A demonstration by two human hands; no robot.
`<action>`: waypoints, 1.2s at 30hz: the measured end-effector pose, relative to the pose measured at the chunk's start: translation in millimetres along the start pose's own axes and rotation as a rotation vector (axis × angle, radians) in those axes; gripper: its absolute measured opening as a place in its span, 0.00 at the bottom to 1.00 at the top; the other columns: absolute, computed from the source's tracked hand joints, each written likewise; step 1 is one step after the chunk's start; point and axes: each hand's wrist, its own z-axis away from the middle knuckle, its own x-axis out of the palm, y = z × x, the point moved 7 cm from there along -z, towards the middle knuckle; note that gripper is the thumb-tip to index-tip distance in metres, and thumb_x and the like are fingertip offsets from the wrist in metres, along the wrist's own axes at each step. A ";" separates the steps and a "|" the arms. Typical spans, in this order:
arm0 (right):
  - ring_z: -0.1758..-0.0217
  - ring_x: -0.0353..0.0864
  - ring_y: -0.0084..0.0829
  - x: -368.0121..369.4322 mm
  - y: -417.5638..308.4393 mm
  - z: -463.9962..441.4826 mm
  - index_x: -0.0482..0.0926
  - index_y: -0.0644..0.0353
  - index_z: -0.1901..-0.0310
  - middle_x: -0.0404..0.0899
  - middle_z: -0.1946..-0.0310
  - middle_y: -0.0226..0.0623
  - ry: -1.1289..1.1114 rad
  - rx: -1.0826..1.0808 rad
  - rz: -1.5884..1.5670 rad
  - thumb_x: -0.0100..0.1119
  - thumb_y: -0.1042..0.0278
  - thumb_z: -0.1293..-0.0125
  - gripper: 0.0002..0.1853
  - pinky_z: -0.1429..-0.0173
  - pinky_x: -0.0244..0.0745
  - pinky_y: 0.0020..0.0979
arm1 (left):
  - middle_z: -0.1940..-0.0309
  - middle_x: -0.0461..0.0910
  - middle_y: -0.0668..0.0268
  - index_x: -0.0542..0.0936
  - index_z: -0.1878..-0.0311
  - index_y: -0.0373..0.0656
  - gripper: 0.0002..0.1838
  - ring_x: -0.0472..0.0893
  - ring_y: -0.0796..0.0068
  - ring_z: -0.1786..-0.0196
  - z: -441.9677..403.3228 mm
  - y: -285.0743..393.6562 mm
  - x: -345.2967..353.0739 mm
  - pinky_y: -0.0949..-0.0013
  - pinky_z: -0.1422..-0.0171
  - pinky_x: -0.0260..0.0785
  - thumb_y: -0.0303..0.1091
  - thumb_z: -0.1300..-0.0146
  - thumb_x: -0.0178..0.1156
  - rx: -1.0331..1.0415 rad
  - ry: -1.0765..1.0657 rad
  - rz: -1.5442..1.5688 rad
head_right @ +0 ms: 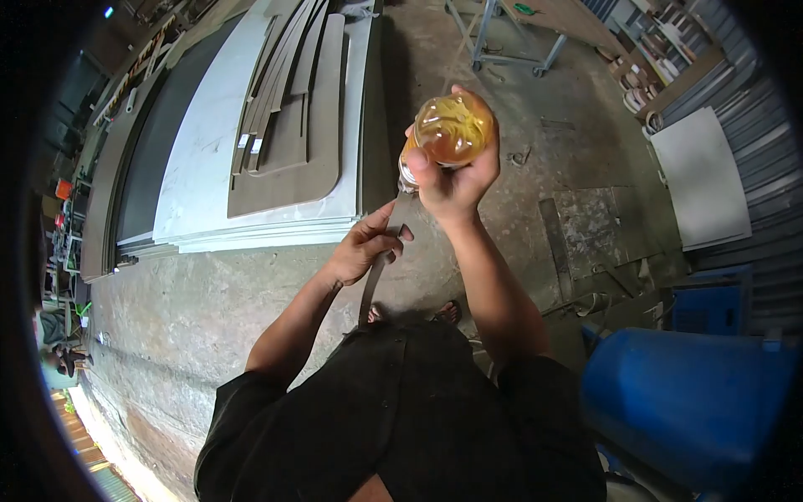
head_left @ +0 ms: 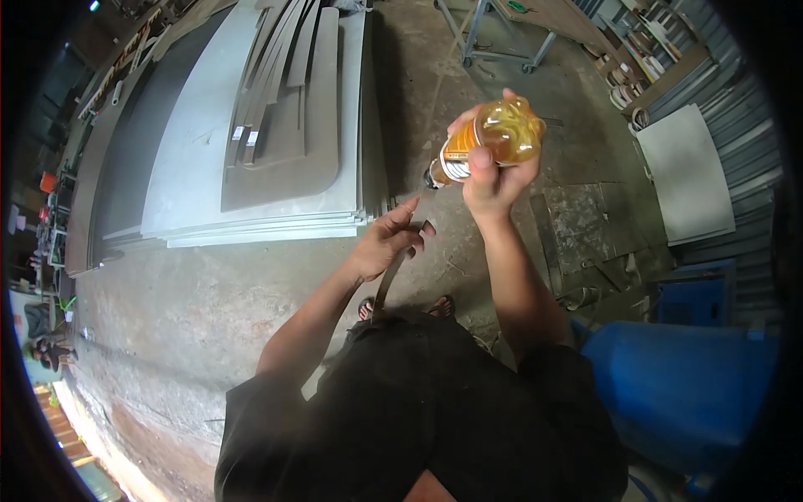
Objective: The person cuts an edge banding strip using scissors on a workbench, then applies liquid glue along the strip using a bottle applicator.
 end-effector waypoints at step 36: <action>0.67 0.81 0.32 18.0 -29.4 -28.3 0.62 0.70 0.36 0.79 0.65 0.44 -0.059 0.018 0.079 0.66 0.45 0.37 0.40 0.62 0.77 0.31 | 0.52 0.83 0.61 0.64 0.28 0.47 0.24 0.68 0.85 0.76 -2.6 31.6 16.2 0.81 0.76 0.60 0.26 0.26 0.48 0.021 0.100 0.111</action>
